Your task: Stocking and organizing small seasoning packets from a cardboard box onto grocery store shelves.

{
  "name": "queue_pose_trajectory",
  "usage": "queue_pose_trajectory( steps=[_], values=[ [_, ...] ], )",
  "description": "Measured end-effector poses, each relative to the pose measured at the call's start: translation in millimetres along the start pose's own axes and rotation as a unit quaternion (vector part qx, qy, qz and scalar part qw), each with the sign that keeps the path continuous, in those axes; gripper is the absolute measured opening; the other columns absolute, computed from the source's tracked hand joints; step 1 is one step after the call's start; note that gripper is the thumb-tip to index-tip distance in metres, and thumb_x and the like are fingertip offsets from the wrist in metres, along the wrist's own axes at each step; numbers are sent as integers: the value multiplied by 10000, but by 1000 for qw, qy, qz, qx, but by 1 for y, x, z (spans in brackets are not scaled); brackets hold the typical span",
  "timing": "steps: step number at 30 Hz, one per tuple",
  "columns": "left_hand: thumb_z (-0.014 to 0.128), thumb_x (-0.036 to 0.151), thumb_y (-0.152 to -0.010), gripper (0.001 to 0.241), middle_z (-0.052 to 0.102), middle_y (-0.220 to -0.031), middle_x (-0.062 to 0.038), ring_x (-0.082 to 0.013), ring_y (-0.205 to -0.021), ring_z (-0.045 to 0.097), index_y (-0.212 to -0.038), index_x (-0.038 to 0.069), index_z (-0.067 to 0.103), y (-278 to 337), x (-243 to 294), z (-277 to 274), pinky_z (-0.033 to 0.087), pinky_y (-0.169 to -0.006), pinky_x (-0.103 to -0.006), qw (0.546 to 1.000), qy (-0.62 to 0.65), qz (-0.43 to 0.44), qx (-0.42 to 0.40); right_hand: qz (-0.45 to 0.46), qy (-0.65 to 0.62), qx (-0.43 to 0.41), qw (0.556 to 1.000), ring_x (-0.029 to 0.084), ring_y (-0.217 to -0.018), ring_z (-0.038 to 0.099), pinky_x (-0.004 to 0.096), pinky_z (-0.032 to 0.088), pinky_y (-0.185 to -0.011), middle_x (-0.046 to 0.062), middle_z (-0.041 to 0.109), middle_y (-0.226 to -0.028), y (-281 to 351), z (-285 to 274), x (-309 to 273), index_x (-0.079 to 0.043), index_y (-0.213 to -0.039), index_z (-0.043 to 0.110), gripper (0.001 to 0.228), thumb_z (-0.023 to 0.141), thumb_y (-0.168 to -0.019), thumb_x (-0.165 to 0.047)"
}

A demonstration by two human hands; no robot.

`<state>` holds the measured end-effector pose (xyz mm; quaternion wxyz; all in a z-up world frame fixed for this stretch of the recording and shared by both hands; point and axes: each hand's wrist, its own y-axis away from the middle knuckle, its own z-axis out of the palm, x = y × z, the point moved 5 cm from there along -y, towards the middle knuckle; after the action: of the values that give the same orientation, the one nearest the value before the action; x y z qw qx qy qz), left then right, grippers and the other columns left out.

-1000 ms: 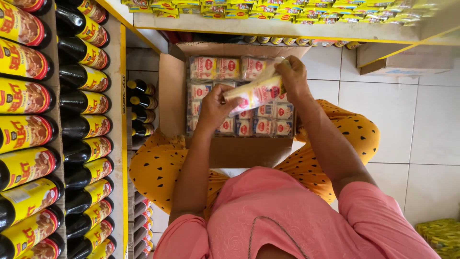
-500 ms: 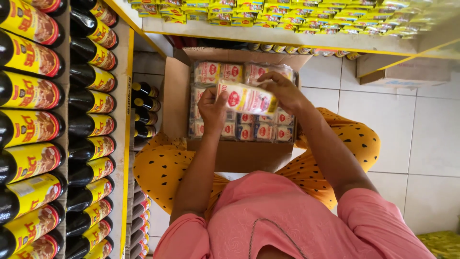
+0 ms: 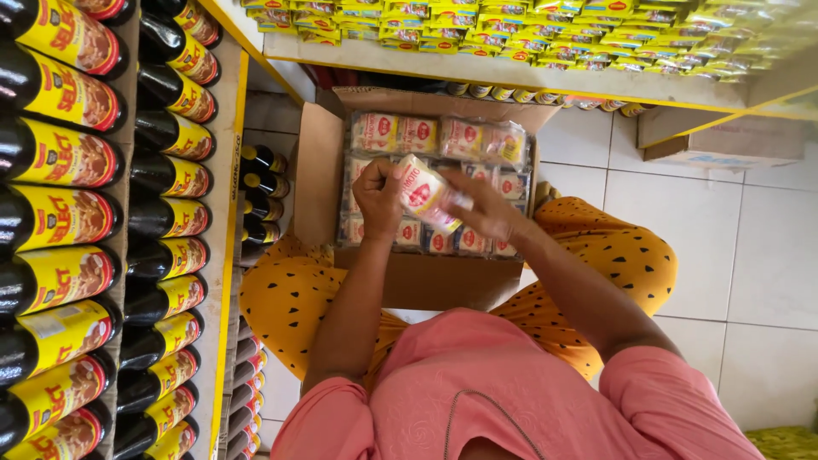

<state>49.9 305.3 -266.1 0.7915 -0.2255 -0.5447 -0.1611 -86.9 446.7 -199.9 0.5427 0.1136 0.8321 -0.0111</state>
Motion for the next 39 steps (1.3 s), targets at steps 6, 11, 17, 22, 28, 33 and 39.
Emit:
queue_pose_trajectory(
  steps=[6, 11, 17, 22, 28, 33, 39],
  values=[
    [677, 242, -1064, 446, 472, -694, 47, -40, -672, 389, -714, 69, 460, 0, 9, -2, 331, -613, -259, 997, -42, 34, 60, 48, -163, -113, 979, 222, -1205, 664, 409, 505, -1098, 120, 703, -1312, 8, 43, 8, -74, -1435, 520, 492, 570, -1032, -350],
    [679, 288, -1023, 425, 497, -659, 32, -57, -639, 421, -709, 37, 542, -3, -17, -11, 355, -576, -274, 990, -107, -13, 86, 33, -209, -75, 975, 168, -1151, 623, 382, 509, -1019, 98, 693, -1252, 5, 48, 29, -56, -1370, 571, 418, 598, -1036, -307],
    [580, 471, -1055, 471, 587, -769, -44, -133, -664, 530, -916, 23, 629, -9, -58, -22, 456, -600, -316, 977, -92, -175, 81, 111, -204, -47, 972, 137, -1030, 654, 348, 554, -879, 64, 728, -1122, -13, 46, 48, -75, -1244, 641, 321, 596, -1021, -303],
    [429, 581, -1093, 598, 503, -1510, 136, 45, -1314, 512, -1562, 211, 462, 10, -68, -10, 438, -1033, -184, 961, 89, -250, -77, 83, -397, 38, 913, 111, -957, 667, 304, 566, -846, 19, 729, -1091, -42, 32, 96, -90, -1195, 664, 264, 623, -993, -255],
    [620, 441, -938, 597, 632, -1288, -73, -187, -1077, 659, -1420, 114, 491, 22, -17, 7, 605, -822, -372, 922, -38, -342, -177, 1, -489, 90, 867, 158, -915, 694, 334, 589, -815, 76, 736, -1066, -49, -8, 37, -8, -1172, 656, 275, 642, -1051, -254],
    [727, 165, -947, 571, 677, -1232, -47, -177, -1063, 681, -1461, 36, 515, 15, 49, 12, 595, -846, -347, 955, 47, -249, -152, 5, -481, 96, 872, 145, -994, 708, 338, 605, -901, 62, 737, -1105, -49, -24, 0, -20, -1191, 647, 315, 631, -1002, -271],
    [723, 1, -923, 628, 694, -1178, -113, -199, -1086, 686, -1483, 73, 450, -15, 138, 20, 582, -960, -362, 975, 110, -74, -180, -27, -492, 97, 865, 197, -919, 726, 375, 601, -840, 121, 731, -1081, -71, -61, -88, 5, -1232, 618, 358, 639, -1016, -280]
  ],
)
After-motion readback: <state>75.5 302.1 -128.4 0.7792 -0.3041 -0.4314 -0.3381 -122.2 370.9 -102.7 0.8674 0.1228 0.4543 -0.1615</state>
